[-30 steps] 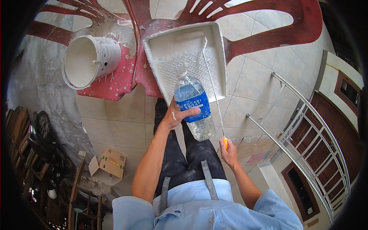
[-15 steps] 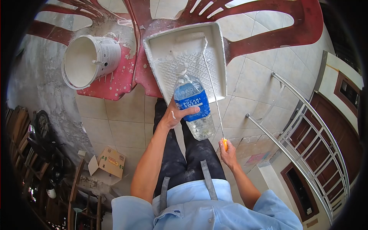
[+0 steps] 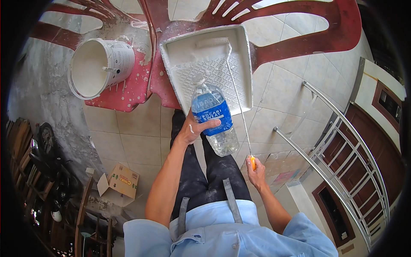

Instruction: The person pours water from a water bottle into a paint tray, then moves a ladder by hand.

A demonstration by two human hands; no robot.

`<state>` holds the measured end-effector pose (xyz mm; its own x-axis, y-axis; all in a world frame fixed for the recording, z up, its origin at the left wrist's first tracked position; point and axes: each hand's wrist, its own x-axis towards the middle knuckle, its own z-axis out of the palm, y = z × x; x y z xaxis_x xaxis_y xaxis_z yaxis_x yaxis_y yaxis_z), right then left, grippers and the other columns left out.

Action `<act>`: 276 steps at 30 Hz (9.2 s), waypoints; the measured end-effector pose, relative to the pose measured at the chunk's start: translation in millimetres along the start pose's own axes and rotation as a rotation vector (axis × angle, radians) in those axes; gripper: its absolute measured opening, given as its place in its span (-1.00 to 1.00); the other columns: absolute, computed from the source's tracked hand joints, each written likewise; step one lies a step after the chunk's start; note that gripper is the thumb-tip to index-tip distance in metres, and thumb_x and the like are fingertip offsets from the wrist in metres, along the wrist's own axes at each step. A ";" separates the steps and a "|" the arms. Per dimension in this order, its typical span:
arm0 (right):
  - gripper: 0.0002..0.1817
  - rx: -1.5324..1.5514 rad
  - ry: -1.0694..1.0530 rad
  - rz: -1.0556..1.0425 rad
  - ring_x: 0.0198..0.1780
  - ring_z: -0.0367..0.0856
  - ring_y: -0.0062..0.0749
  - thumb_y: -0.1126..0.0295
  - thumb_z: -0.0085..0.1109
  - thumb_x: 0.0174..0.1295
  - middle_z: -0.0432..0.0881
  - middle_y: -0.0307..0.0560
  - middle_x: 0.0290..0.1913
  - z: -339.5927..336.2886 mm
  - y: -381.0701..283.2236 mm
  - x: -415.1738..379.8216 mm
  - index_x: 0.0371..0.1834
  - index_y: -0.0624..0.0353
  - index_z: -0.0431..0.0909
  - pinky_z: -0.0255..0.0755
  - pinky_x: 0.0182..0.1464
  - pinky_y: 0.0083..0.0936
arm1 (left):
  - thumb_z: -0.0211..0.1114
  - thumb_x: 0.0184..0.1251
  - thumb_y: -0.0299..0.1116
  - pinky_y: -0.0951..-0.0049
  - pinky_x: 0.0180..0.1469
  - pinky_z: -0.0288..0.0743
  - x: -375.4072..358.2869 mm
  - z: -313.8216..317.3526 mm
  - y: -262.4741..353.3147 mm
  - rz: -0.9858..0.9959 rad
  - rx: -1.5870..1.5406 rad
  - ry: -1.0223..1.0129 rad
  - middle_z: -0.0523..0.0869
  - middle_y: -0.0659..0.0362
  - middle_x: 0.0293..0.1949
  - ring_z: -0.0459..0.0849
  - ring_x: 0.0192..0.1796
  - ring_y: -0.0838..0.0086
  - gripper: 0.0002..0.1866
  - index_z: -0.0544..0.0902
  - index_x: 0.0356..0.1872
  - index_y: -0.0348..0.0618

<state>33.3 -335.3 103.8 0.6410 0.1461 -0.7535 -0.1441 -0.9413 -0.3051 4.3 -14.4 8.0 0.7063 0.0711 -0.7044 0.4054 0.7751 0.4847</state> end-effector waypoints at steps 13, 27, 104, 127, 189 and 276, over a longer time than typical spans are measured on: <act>-0.57 -0.009 0.005 0.021 -0.54 0.48 -0.18 0.08 0.17 0.45 0.51 0.16 -0.55 -2.6 -4.4 -0.9 -0.34 0.29 0.54 0.36 -0.41 -0.25 | 0.69 -0.08 -0.35 0.30 0.22 0.55 -4.4 -9.4 4.5 0.017 -0.064 0.042 0.70 0.10 0.05 0.69 0.09 0.36 -0.20 0.50 0.26 -0.22; -0.61 -0.002 0.003 0.030 -0.53 0.51 -0.19 0.10 0.18 0.45 0.55 0.15 -0.53 -0.8 -2.3 -0.4 -0.26 0.30 0.59 0.37 -0.41 -0.27 | 0.65 -0.02 -0.34 0.30 0.22 0.54 -6.0 -17.6 5.5 0.025 -0.065 0.037 0.70 0.10 0.04 0.68 0.09 0.37 -0.25 0.50 0.25 -0.22; -0.58 -0.001 -0.007 0.022 -0.53 0.36 -0.47 0.12 0.17 0.47 0.42 -0.10 -0.59 -12.1 0.9 8.3 -0.42 0.26 0.50 0.27 -0.45 -0.37 | 0.64 0.00 -0.35 0.30 0.20 0.58 22.2 -21.1 31.0 0.058 -0.081 0.081 0.72 0.08 0.02 0.71 0.06 0.34 -0.29 0.52 0.23 -0.24; -0.43 -0.211 -0.217 0.067 -0.02 0.63 0.36 -0.14 -0.06 0.48 0.68 0.40 -0.14 9.4 66.2 122.6 -0.02 0.25 0.52 0.48 0.02 0.05 | 0.70 -0.08 -0.38 0.31 0.23 0.55 -52.6 0.7 39.7 0.149 0.229 0.213 0.69 0.09 0.08 0.67 0.10 0.39 -0.23 0.53 0.23 -0.27; -0.64 -0.933 -0.548 -1.315 -0.27 0.76 0.07 0.41 -0.01 0.33 0.72 0.14 -0.29 493.8 -232.1 118.8 0.19 -0.03 0.40 0.62 -0.28 -0.08 | 0.45 0.33 -0.12 0.21 0.48 0.24 -318.5 -165.4 -342.3 -0.146 0.127 1.022 0.47 -0.23 0.37 0.41 0.47 0.07 -0.21 0.33 0.44 -0.36; -0.54 0.449 0.327 0.024 0.07 0.67 0.19 0.10 0.06 0.47 0.70 0.24 0.02 46.3 33.9 -422.0 0.23 0.21 0.56 0.52 0.08 -0.17 | 0.36 0.28 0.32 0.34 -0.08 0.53 -236.0 73.4 -19.4 0.232 0.690 0.355 0.78 -0.02 -0.16 0.65 -0.16 0.43 -0.14 0.68 0.00 -0.56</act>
<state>-277.0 -414.7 384.5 0.8237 -0.0430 -0.5654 -0.4232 -0.7104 -0.5624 -127.7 -92.3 202.9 0.6369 0.4675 -0.6130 0.6198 0.1624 0.7678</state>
